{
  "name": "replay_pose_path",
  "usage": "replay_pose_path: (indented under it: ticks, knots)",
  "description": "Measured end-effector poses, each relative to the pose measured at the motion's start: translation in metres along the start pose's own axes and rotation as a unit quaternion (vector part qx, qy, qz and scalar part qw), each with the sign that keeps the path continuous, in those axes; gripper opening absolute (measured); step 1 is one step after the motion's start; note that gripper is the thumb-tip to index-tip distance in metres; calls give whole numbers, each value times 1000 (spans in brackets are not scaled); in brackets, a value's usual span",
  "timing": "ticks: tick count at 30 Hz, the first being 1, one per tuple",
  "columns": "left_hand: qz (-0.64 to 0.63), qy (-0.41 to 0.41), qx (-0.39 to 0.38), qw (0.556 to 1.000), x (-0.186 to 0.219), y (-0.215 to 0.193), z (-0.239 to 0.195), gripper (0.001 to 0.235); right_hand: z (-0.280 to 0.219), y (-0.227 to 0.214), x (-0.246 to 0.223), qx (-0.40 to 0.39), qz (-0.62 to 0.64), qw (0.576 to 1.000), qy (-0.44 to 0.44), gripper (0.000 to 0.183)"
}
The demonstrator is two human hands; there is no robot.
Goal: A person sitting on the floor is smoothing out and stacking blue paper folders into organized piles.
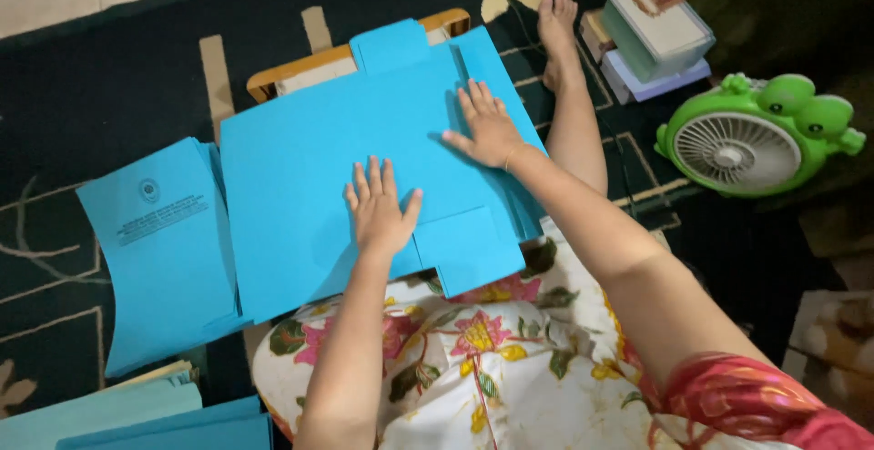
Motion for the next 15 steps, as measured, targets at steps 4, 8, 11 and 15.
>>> replay_pose_path:
  ticks: [4, 8, 11, 15]
  knots:
    - [8, -2, 3, 1000, 5, -4, -1, 83, 64, 15, 7, 36, 68, 996, 45, 87]
    - [15, -18, -15, 1000, 12, -11, -3, 83, 115, 21, 8, 24, 60, 995, 81, 80]
    - [9, -22, -24, 999, 13, -15, -2, 83, 139, 25, 9, 22, 82, 993, 88, 78]
    - [-15, -19, -22, 999, 18, -21, -4, 81, 127, 1, 7, 46, 221, 972, 67, 65]
Point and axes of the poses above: each hand's wrist, its own z-axis towards the middle knuckle, its own y-axis out of the palm, x = y × z, the point moved 2 cm from there along z, towards the middle knuckle, and after that the axes turned 12 degrees about -z, right-handed, at the moved point
